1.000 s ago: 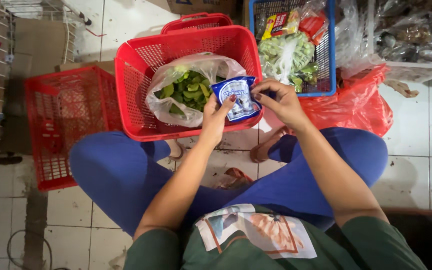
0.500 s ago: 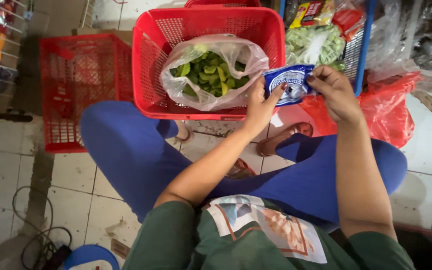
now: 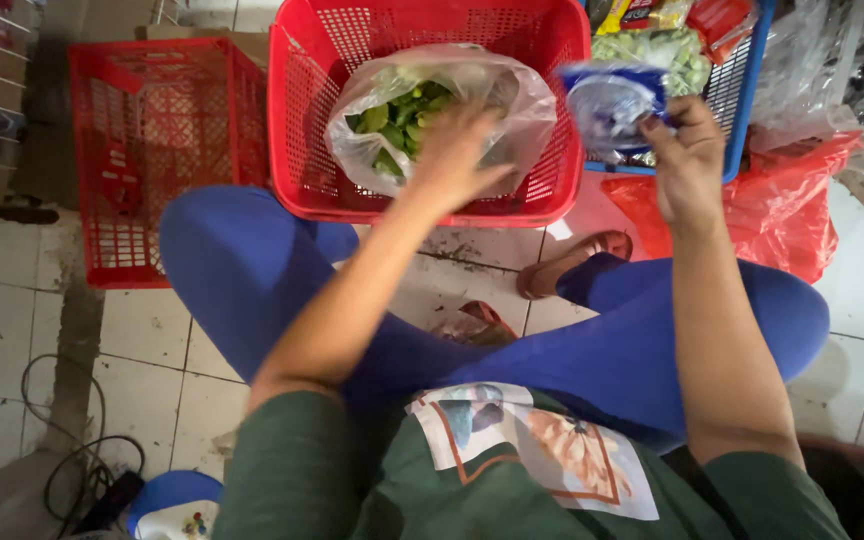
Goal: The person sorts green leaves from a red basket and places them into clear plastic bags by hand, then puts the bags back into the basket.
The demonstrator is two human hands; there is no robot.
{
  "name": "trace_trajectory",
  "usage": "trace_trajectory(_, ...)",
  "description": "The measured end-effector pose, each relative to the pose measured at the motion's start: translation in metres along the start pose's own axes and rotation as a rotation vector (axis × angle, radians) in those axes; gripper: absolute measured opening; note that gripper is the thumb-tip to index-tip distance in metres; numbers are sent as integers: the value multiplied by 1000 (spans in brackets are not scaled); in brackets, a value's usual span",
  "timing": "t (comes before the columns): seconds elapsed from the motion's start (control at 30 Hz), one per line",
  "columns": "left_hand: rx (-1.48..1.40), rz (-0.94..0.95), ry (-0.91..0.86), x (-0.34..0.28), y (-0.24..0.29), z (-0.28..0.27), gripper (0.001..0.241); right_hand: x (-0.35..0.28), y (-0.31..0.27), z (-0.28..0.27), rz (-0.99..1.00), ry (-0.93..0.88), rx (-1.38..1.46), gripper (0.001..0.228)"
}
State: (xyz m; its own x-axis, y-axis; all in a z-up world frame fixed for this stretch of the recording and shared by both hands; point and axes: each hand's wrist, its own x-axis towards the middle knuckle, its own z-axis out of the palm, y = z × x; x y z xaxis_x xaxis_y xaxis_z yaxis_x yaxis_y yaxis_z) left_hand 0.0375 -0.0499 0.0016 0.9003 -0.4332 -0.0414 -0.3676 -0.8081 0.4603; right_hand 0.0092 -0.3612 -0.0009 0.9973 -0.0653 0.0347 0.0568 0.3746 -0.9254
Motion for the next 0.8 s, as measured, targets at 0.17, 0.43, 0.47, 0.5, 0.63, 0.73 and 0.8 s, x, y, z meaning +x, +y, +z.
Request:
trace_trajectory(0.17,678,-288,-436,-19,-80,-30,128,6,-4,-4,-22,92,-21,16)
trace_trajectory(0.43,438,-495,-288,-11,-174,20,31,25,3,18,-12,120,-17,15)
trace_trajectory(0.47,380,-489,-246,-12,-178,21,29,28,2,22,-6,128,-13,15)
trace_trajectory(0.5,321,-484,-206,-13,-181,21,27,30,1,26,-6,127,-3,16)
trace_trajectory(0.63,3,-408,65,-10,-180,-6,23,43,-5,49,-37,107,-19,16)
trace_trajectory(0.73,-585,-382,375,3,-174,-28,25,50,-13,65,-71,55,-27,14)
trace_trajectory(0.8,-1065,-426,451,9,-171,-39,23,52,-16,76,-69,29,-41,14)
